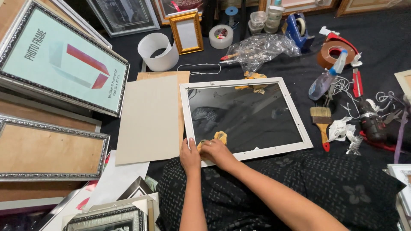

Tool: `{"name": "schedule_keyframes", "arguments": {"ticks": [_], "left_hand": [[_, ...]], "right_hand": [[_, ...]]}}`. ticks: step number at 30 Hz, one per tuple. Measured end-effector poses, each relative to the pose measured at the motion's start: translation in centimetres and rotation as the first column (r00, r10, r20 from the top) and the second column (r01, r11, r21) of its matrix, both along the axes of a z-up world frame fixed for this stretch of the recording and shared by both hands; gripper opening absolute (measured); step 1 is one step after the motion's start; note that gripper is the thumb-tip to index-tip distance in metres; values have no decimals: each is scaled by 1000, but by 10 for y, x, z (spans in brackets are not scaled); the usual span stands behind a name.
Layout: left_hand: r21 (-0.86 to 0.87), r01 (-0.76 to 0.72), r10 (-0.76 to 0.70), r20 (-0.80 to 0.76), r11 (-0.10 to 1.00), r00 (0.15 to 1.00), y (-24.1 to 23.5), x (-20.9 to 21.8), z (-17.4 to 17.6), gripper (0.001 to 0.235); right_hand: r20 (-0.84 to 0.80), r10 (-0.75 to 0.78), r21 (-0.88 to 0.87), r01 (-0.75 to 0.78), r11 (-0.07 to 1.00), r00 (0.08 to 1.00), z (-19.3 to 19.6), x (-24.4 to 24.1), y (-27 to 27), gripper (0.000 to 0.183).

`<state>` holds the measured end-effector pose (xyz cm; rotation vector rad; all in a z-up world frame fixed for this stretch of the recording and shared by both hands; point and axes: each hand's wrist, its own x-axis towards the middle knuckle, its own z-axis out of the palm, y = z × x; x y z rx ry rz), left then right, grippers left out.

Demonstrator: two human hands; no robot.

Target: The person wipes the surface of a framed glass pane using a yellow cloth. They move the cloth across the glass repeatedly, covering different areas of the pane while seated on the floor.

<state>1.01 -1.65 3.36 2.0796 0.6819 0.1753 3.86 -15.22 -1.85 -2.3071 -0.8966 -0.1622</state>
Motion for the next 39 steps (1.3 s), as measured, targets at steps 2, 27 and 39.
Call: {"name": "schedule_keyframes", "arguments": {"ticks": [2,27,39], "left_hand": [[-8,3,-3,-17,1000,1000,2,3,-1,62],[-199,-10,-2,-60,980,998,13,18,-3,67],[-100,77,-93,-168,992,981,25,32,-28,66]], "right_hand": [[-4,32,-34,-32,999,999,2,4,-9,6],[-46,-875,-477,759,443,482,-150,68,-287,24],[-148,-254,80,267,960,956,-14,37,40,30]]}}
